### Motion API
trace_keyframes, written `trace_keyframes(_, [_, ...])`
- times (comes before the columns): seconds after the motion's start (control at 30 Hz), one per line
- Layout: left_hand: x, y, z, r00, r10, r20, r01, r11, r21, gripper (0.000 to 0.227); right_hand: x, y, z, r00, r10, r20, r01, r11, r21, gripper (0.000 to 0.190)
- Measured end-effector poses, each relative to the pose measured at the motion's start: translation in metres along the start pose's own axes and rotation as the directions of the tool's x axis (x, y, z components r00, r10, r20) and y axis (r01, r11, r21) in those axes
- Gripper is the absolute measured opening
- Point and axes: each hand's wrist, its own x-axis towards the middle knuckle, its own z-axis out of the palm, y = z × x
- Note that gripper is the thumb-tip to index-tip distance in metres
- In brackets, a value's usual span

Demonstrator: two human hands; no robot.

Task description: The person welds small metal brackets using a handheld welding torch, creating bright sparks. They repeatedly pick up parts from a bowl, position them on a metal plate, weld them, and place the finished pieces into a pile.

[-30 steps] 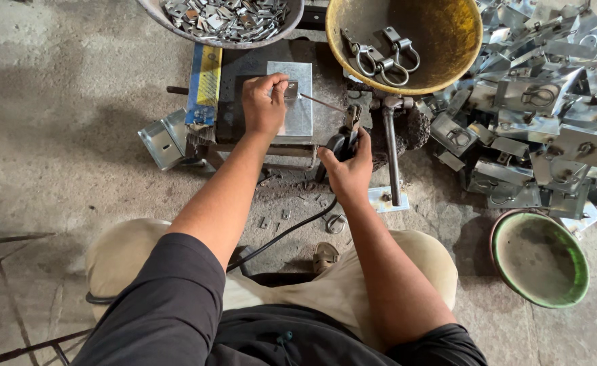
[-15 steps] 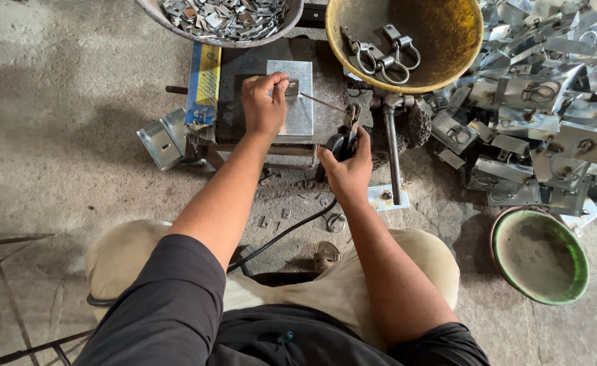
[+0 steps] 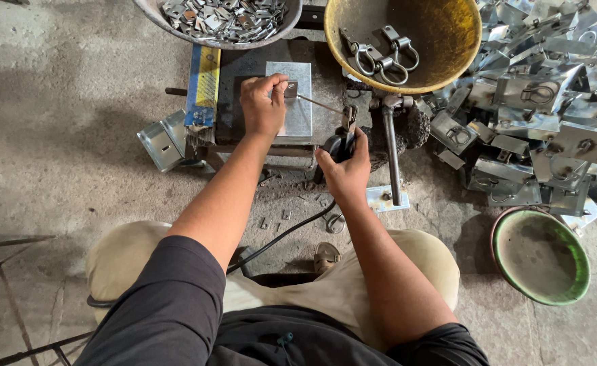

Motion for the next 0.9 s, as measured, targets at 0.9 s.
trace_keyframes(0.9, [-0.006,-0.043,0.032,0.907,-0.422,0.022,0.360,0.744,-0.563,0.007,-0.004,-0.005,0.005,0.995,0.091,0.032,-0.096,0.963,0.253,0.061])
